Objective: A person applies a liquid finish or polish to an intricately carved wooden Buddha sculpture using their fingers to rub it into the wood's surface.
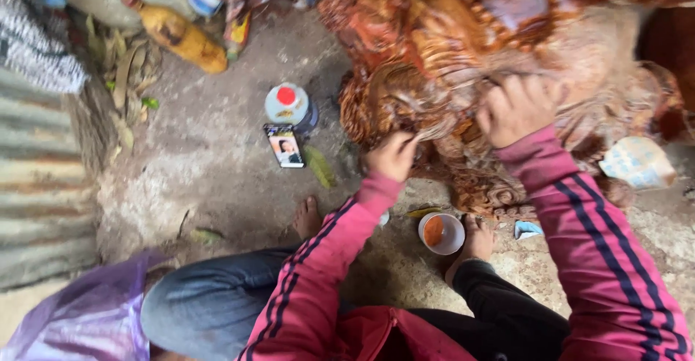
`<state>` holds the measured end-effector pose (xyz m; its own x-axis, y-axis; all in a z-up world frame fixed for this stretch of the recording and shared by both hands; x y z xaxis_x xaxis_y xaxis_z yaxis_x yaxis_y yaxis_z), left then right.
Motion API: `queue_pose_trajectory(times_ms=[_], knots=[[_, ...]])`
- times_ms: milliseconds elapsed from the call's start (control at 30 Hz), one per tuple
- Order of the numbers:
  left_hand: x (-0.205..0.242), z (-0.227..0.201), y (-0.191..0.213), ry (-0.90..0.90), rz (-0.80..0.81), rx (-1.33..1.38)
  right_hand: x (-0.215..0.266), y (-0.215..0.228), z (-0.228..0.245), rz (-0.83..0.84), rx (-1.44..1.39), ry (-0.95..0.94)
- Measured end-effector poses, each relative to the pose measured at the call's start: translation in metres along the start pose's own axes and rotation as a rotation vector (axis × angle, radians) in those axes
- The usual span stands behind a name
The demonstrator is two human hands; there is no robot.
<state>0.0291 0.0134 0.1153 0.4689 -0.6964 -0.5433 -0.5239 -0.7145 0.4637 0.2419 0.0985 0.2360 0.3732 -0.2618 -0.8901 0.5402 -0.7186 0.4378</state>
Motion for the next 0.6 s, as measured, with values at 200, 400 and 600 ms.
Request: queue_pose_trajectory(times_ms=[200, 400, 600], knots=[[-0.028, -0.050, 0.002, -0.159, 0.063, 0.037, -0.015, 0.009, 0.008, 0.111, 0.107, 0.009], [-0.008, -0.011, 0.000, -0.134, 0.121, 0.025, -0.017, 0.013, 0.009, 0.142, 0.073, -0.017], [-0.033, -0.055, -0.011, -0.210, 0.163, 0.067, -0.015, 0.011, 0.008, 0.146, 0.094, -0.022]])
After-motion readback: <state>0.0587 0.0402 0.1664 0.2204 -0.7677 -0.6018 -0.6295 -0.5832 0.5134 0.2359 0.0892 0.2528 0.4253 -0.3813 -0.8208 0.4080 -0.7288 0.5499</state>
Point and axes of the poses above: each hand's wrist, its own x-axis away from the middle knuckle, its own y-axis out of the back of the hand, z = x × y, the point moved 4 cm from there along -x, towards the middle knuckle, and after that the axes turned 13 degrees about -z, right-handed, at the moved point
